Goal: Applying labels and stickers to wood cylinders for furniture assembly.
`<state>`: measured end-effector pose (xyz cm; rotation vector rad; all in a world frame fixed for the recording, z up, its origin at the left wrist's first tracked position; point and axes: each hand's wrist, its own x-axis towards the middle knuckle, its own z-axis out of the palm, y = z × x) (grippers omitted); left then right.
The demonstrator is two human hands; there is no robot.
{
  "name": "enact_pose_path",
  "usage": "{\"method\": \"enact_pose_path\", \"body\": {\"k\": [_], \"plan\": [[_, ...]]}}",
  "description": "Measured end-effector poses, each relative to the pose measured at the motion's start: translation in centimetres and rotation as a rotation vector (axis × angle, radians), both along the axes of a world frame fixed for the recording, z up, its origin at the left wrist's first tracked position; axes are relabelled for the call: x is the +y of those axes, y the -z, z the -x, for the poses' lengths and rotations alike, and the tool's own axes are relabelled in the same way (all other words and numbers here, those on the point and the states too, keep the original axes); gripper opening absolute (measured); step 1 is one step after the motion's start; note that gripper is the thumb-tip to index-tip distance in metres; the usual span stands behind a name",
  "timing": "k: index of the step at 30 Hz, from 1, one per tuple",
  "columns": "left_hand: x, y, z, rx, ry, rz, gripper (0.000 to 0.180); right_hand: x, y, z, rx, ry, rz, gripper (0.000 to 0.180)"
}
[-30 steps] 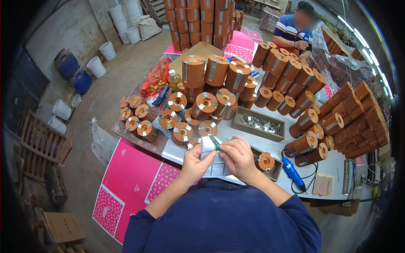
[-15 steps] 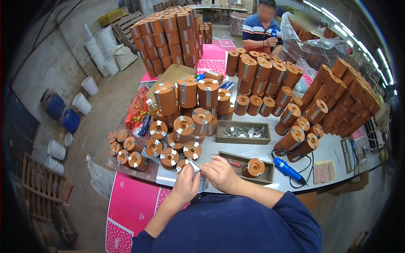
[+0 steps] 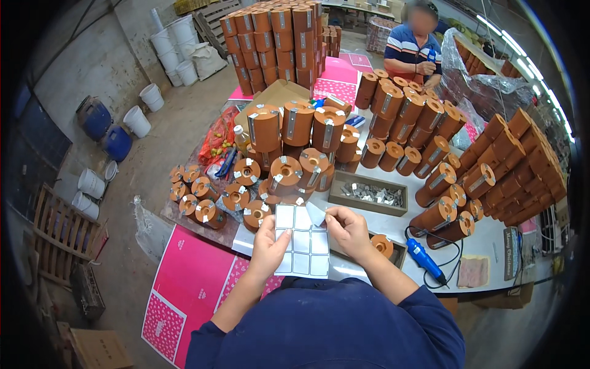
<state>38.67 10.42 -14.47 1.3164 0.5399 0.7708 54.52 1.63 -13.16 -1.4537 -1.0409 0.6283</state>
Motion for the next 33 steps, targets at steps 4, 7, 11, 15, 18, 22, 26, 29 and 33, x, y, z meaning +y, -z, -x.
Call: {"method": "enact_pose_path", "body": {"k": [4, 7, 11, 15, 18, 22, 26, 29, 33], "plan": [[0.2, -0.1, -0.2, -0.032, -0.151, -0.140, 0.055, 0.4, 0.3, -1.6, 0.531, -0.095, -0.096, 0.013], [-0.2, -0.5, -0.5, 0.127, -0.221, -0.317, 0.040, 0.6, -0.1, -1.4, 0.490, -0.016, -0.203, 0.012], [-0.2, 0.9, -0.2, 0.266, -0.112, -0.280, 0.016, 1.3, 0.5, -0.3, -0.768, 0.114, -0.443, 0.024], [-0.6, -0.4, -0.4, 0.140, 0.119, -0.044, 0.019, 0.5, 1.3, 1.1, -0.869, -0.080, -0.428, 0.023], [-0.6, 0.4, -0.7, 0.168, 0.078, -0.048, 0.022, 0.6, 1.4, 1.1, -0.728, -0.175, -0.446, 0.020], [-0.2, 0.9, -1.0, 0.227, 0.114, -0.082, 0.024, 0.3, 0.9, -0.8, -0.379, -0.331, -0.355, 0.022], [-0.8, -0.5, -1.1, 0.271, 0.089, -0.284, 0.027, 1.2, -0.2, -1.4, -0.306, -0.346, -0.298, 0.029], [-1.2, -2.2, 0.2, 0.341, 0.052, -0.414, 0.020, 3.2, -0.2, -0.3, -0.430, -0.471, -0.400, 0.017], [-2.4, -1.6, 3.3, 0.410, -0.098, -0.428, 0.021, 5.0, -0.4, 2.3, -0.390, -0.595, -0.444, 0.011]]}}
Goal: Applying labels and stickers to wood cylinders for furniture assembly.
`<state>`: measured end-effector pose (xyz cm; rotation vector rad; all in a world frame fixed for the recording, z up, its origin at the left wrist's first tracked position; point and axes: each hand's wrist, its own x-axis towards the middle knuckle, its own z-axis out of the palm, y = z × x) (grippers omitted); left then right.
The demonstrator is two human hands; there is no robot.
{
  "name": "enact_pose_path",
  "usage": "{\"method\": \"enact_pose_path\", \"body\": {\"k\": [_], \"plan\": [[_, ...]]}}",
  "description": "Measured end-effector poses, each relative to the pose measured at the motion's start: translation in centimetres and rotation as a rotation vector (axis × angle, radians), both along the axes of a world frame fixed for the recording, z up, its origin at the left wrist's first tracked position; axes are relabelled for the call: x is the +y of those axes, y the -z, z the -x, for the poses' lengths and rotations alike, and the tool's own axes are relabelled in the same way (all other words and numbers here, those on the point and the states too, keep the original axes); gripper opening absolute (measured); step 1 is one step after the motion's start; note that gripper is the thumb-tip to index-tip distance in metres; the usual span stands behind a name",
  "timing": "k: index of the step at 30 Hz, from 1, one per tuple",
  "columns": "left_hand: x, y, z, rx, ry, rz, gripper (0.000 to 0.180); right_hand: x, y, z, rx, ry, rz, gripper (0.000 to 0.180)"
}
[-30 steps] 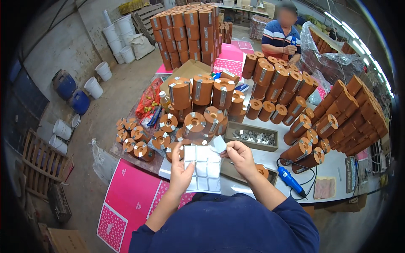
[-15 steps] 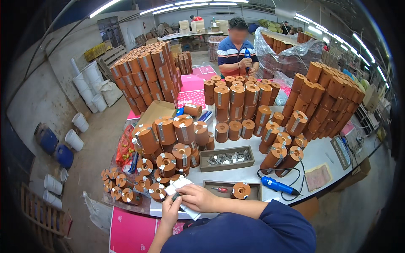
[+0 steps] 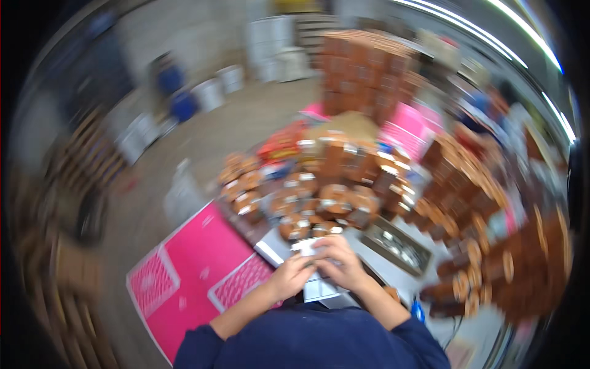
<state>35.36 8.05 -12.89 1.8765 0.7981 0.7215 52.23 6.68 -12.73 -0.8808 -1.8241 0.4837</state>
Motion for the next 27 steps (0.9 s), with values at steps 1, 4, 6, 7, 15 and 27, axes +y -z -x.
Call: {"method": "enact_pose_path", "body": {"k": [1, 4, 6, 7, 15, 27], "plan": [[-0.4, 1.0, 0.7, -0.095, -0.068, -0.214, 0.024, 0.1, -0.2, 0.8, 0.013, -0.039, 0.044, 0.011], [-1.9, 0.3, 3.1, -0.104, -0.180, -0.133, 0.026, 0.5, -0.3, 3.5, 0.000, -0.117, 0.079, 0.010], [-3.6, 0.7, 5.5, -0.065, -0.290, -0.144, 0.028, 0.4, 0.4, 6.1, 0.102, -0.251, 0.170, 0.009], [-5.0, 0.8, 6.7, -0.087, -0.407, -0.145, 0.030, 0.4, 0.4, 7.6, 0.187, -0.362, 0.243, 0.008], [-17.4, 6.0, 20.0, -0.088, -1.171, 0.089, 0.036, -1.3, -0.6, 19.9, 0.228, -0.887, 0.342, 0.008], [-45.3, 16.2, 41.3, -0.311, -2.144, 0.310, 0.049, -17.1, 2.9, 42.9, 0.106, -1.096, 0.463, 0.008]]}}
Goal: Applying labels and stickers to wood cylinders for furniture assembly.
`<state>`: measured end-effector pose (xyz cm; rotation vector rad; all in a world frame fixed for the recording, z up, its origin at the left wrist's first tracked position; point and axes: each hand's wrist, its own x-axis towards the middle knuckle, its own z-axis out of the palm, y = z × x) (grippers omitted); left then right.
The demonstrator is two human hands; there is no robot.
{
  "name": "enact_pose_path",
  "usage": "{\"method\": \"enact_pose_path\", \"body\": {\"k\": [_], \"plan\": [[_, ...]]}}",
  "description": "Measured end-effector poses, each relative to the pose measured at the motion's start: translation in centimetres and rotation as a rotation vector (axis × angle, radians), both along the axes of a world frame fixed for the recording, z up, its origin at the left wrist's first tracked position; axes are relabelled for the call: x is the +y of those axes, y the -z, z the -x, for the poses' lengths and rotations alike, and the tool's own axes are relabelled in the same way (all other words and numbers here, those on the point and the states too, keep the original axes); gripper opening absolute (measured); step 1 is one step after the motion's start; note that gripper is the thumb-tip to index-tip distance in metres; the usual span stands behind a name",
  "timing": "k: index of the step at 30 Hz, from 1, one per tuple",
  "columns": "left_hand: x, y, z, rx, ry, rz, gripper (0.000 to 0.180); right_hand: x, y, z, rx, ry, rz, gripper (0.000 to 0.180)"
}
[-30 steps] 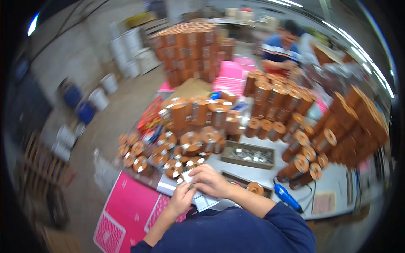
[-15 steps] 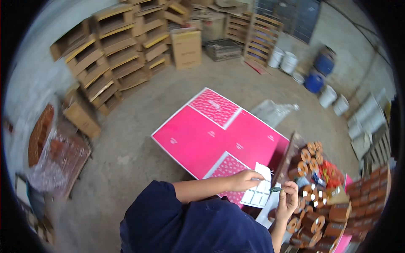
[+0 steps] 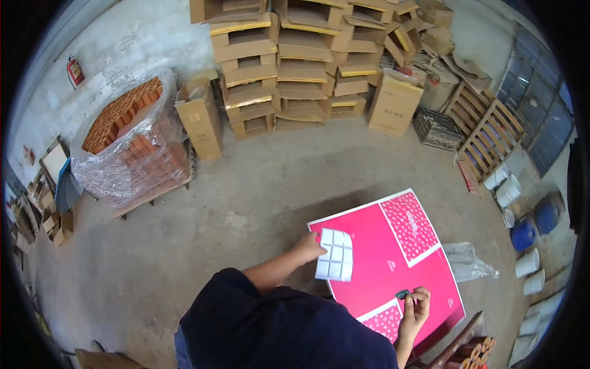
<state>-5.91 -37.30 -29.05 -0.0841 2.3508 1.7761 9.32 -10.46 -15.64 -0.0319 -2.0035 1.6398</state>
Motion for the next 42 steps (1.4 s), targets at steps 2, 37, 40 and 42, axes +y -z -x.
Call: {"method": "enact_pose_path", "body": {"k": [2, 37, 40, 42], "plan": [[-3.7, -1.3, 2.0, -0.235, -0.078, -0.225, 0.034, -1.8, 0.3, 2.8, -0.054, -0.072, 0.059, 0.008], [-51.4, 16.2, 24.5, -0.427, -0.785, 0.810, 0.025, -7.9, 29.8, 39.3, -0.669, 0.021, -0.733, 0.021], [-48.2, 16.3, 33.1, -0.307, -0.794, 0.541, 0.026, -7.9, 30.2, 38.5, -1.059, 0.162, -0.370, 0.009], [-44.4, 13.7, 39.0, -0.279, -0.602, 0.644, 0.023, -7.9, 31.9, 39.9, -1.239, 0.173, -0.512, 0.009]]}}
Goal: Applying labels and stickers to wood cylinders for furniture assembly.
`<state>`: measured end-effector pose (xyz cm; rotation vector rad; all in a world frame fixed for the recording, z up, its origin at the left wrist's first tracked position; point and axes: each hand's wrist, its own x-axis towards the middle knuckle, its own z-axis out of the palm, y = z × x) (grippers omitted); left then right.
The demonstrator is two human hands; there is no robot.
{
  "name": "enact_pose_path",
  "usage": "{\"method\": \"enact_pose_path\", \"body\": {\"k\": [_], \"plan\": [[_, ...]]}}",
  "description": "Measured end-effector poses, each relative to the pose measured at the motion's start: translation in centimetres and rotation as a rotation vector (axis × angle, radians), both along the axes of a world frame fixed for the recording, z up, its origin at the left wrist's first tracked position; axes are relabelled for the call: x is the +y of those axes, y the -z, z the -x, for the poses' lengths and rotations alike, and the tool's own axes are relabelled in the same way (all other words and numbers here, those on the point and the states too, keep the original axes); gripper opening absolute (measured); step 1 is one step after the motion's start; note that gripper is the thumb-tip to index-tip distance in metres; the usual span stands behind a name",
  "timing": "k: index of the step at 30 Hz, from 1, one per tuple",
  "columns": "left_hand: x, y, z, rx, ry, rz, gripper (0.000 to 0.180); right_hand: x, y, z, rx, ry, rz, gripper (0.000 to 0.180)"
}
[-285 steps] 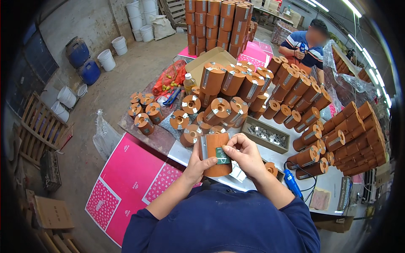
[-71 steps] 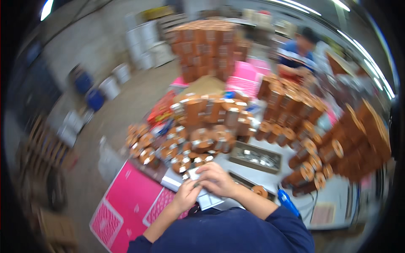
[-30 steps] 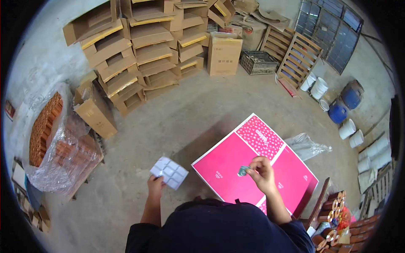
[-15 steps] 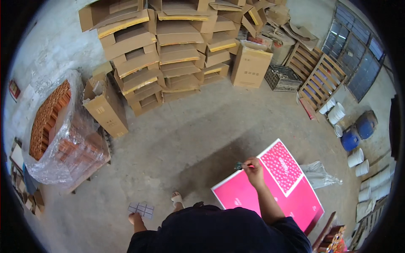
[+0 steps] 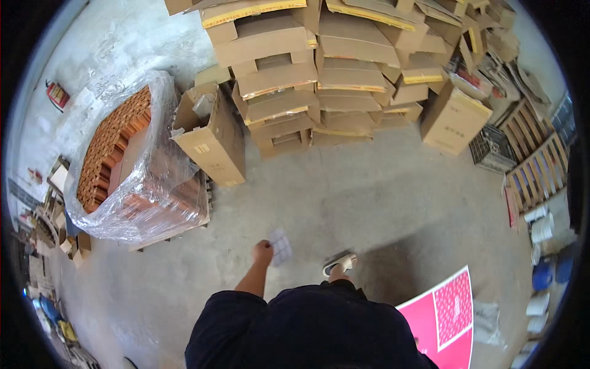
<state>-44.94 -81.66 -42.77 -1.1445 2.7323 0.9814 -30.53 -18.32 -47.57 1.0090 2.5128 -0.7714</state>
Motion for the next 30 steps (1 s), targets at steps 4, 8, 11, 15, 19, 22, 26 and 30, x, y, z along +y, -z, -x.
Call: {"method": "enact_pose_path", "body": {"k": [4, 8, 11, 15, 19, 22, 26, 30], "plan": [[4.4, -1.4, 9.4, -0.105, 0.171, 0.050, 0.018, 2.0, 2.7, 9.0, -0.184, -0.085, -0.125, 0.014], [6.3, -2.7, 19.5, -0.091, 0.109, 0.077, 0.016, 6.7, 3.5, 19.9, -0.111, -0.175, -0.255, 0.021], [6.9, -4.4, 26.9, -0.032, 0.066, 0.064, 0.019, 7.0, -1.6, 33.9, 0.140, -0.369, -0.523, 0.027], [8.2, -2.9, 35.8, -0.088, 0.248, 0.212, 0.016, 5.0, -12.2, 48.2, 0.587, 0.058, -0.173, 0.016], [11.0, -1.7, 45.5, -0.032, 0.324, 0.143, 0.014, 6.0, -12.3, 52.5, 0.564, 0.080, -0.219, 0.012], [13.3, -1.9, 54.4, 0.012, 0.409, 0.157, 0.013, 7.1, -9.2, 50.3, 0.253, 0.039, -0.404, 0.010], [16.1, -3.2, 65.1, 0.109, 0.524, 0.140, 0.012, 6.8, -4.7, 46.5, -0.086, 0.232, -0.292, 0.021], [16.7, -3.5, 70.7, 0.113, 0.506, 0.115, 0.011, 6.4, -4.4, 52.1, -0.416, 0.204, -0.089, 0.022]]}}
